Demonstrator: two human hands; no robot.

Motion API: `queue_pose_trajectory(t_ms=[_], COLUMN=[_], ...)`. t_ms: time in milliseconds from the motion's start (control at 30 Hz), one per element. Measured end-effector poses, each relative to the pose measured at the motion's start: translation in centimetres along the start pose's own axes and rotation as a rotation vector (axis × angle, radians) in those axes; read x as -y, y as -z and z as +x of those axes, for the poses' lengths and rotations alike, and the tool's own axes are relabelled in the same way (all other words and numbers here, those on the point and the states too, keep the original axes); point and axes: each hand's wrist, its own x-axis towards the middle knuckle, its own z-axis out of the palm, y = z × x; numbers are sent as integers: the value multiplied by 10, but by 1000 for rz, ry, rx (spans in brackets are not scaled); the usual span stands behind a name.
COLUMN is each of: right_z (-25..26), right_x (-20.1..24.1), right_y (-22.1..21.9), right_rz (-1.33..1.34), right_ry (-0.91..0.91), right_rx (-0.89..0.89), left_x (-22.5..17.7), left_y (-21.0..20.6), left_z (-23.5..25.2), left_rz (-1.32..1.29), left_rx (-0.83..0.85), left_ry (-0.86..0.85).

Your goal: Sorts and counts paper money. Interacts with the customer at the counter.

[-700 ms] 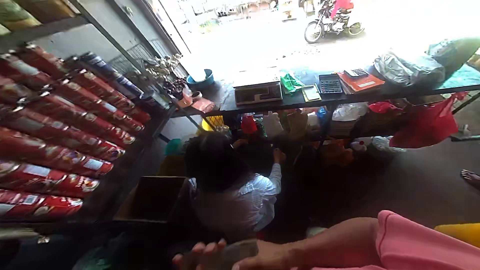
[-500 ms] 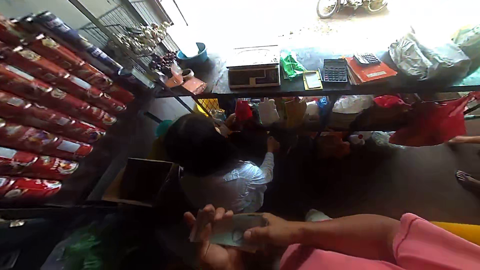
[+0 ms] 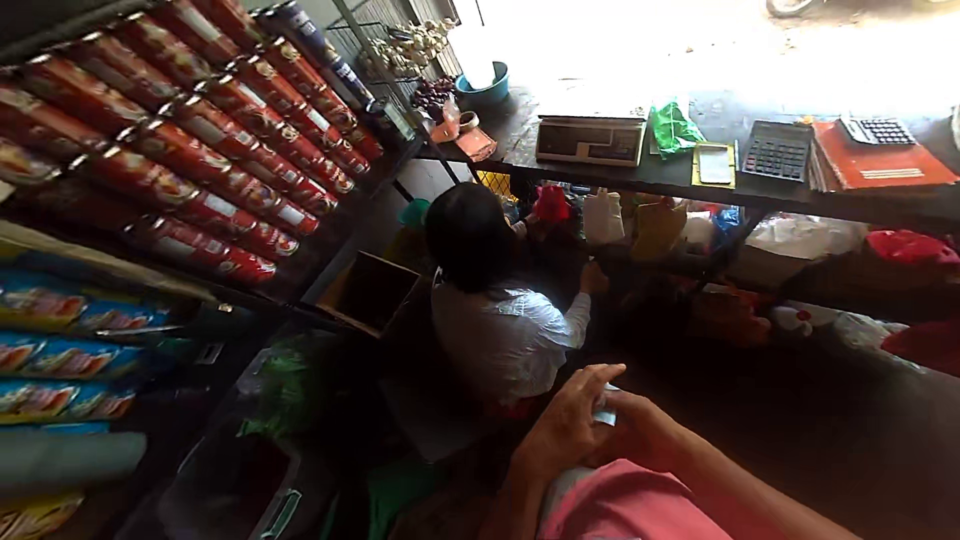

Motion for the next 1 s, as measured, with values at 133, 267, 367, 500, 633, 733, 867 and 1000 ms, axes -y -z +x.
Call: queue_pose_trajectory(t_ms=[133,267,367,500,633,733,867,1000], right_z=[18,41,58,75,75,77,72,56], right_x=[6,-11,-30,-32,-25,-36,-40,-40], right_y=[-9,-24,-38,-50,-50,-48,-41,-36], right_rz=[-171,-382,-341,-645,-1422,-1489,-1404,-1424], right_ry=[87,16,70,285,359,292,105,203], right_rx=[42,-80,-109,-121,-150,-124,-133,-213], left_x=[12,5,6,22,29,35,44,47], left_y=[7,6,6,27,57,54,42,33], left_z=[-10,-17,-33,-68,-109,-117,-108,-92], left_rz=[-557,-1055,-1062,-973,-768,-623,-670,-765], left_rx=[-505,-839,-876,-782,-596,-638,-741,-665], left_ry=[-82,-158,-172,-91,289,357,328,266])
